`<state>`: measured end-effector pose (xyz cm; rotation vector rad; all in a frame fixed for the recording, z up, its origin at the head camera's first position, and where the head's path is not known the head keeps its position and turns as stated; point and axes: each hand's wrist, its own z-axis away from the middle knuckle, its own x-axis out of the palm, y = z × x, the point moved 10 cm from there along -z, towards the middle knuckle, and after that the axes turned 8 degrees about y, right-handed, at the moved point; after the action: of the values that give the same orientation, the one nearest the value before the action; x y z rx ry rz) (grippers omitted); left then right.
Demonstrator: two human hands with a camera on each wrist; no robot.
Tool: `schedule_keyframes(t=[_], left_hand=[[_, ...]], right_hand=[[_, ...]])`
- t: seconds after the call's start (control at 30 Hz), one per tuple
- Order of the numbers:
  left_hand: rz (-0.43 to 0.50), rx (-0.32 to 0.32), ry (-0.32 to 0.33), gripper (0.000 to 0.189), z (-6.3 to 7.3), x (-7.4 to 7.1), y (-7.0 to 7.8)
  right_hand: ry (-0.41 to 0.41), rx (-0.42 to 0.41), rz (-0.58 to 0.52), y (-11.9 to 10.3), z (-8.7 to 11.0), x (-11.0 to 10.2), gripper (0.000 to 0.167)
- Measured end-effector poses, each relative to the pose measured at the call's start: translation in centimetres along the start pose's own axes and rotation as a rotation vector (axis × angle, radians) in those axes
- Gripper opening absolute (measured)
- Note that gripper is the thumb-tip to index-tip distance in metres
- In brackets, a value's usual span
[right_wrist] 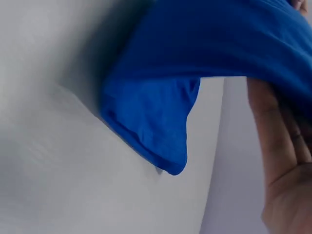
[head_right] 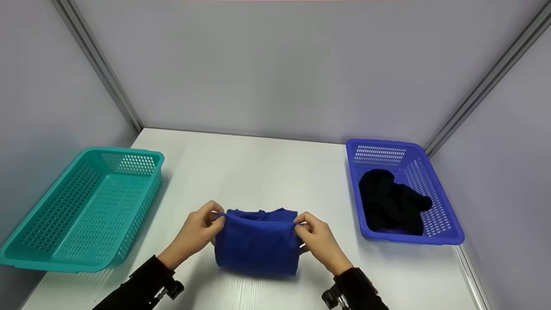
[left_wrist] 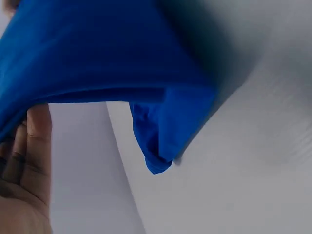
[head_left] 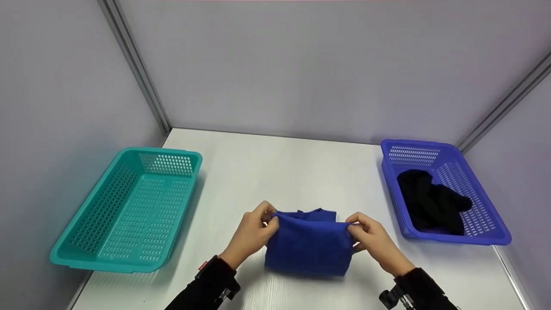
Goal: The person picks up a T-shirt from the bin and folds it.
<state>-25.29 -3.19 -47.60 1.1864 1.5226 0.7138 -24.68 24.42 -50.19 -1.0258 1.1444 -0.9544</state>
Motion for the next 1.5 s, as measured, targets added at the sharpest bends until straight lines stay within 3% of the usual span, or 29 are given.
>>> schedule_keyframes(t=[0.07, 0.17, 0.37, 0.57, 0.67, 0.77, 0.83, 0.97, 1.1, 1.33, 1.43, 1.5], left_hand=[[-0.030, -0.083, 0.013, 0.006, -0.6, 0.2, -1.3], [-0.127, -0.149, 0.052, 0.007, -1.5, 0.5, -2.9], [-0.302, -0.223, 0.094, 0.017, -2.7, 1.5, -5.8], [-0.453, -0.419, 0.033, 0.040, -1.2, 2.1, -9.3], [-0.463, -0.519, -0.020, 0.043, 0.0, 2.2, -10.7], [-0.431, -0.562, -0.053, 0.039, 0.7, 2.5, -11.4], [-0.418, -0.556, -0.058, 0.035, 0.8, 2.7, -11.5], [-0.397, -0.515, -0.023, 0.028, 0.5, 3.1, -11.3], [-0.339, -0.481, 0.051, 0.026, -0.2, 3.1, -11.3], [-0.202, -0.444, 0.114, 0.018, -1.3, 3.0, -10.9], [-0.180, -0.471, 0.106, 0.022, -1.1, 2.8, -11.0], [-0.181, -0.481, 0.058, 0.024, -0.7, 3.0, -11.2]], right_hand=[[0.041, 0.062, 0.000, 1.0, -1.0, 0.0, 0.018], [0.140, 0.111, 0.043, 2.3, -2.6, -0.3, 0.018], [0.270, 0.086, 0.237, 4.1, -4.8, -1.0, 0.021], [0.316, -0.052, 0.533, 5.1, -4.2, -1.1, 0.026], [0.317, -0.075, 0.619, 5.7, -3.4, -0.7, 0.022], [0.296, -0.101, 0.685, 6.2, -2.9, 0.3, 0.020], [0.290, -0.125, 0.707, 6.4, -2.7, 0.8, 0.020], [0.313, -0.106, 0.654, 6.6, -2.9, 1.1, 0.015], [0.349, 0.006, 0.499, 7.3, -4.0, 0.5, 0.014], [0.390, 0.165, 0.241, 8.9, -4.8, -0.5, 0.017], [0.370, 0.219, 0.146, 9.7, -4.3, -0.5, 0.021], [0.330, 0.259, 0.103, 10.3, -3.8, -0.2, 0.023]])
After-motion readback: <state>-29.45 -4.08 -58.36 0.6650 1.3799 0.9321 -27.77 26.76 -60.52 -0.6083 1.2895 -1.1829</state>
